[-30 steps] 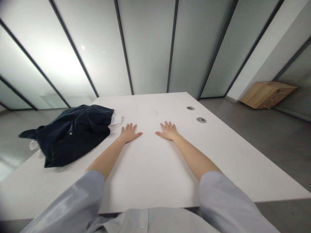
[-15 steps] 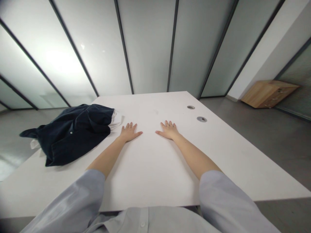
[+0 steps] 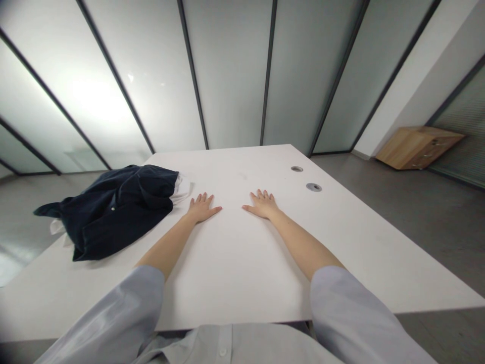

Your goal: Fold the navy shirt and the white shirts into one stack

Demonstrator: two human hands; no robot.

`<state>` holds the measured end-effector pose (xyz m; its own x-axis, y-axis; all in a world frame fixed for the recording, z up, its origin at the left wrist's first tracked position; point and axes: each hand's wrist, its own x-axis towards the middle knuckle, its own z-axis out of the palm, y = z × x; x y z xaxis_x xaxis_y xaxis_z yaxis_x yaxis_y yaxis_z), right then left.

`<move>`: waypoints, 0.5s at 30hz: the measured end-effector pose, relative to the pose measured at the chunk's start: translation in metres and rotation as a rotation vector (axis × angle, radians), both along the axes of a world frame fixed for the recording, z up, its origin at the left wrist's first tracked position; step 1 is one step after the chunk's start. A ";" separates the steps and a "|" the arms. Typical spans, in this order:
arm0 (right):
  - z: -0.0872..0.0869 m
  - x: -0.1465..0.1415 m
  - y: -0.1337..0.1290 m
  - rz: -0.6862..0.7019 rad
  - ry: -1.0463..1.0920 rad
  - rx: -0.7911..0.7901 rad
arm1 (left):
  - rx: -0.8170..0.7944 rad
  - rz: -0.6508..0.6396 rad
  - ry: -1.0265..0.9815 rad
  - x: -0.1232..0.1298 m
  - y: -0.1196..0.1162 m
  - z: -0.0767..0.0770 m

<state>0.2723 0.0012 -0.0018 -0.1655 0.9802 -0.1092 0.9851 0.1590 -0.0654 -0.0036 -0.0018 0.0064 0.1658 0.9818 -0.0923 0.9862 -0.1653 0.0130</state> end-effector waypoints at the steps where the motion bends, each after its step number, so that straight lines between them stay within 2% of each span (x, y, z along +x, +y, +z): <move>1: 0.000 0.000 0.000 0.000 -0.001 0.001 | 0.001 0.000 0.002 0.000 0.000 0.000; 15: 0.002 -0.001 -0.002 0.000 -0.002 0.003 | 0.013 -0.003 0.000 0.000 0.000 -0.002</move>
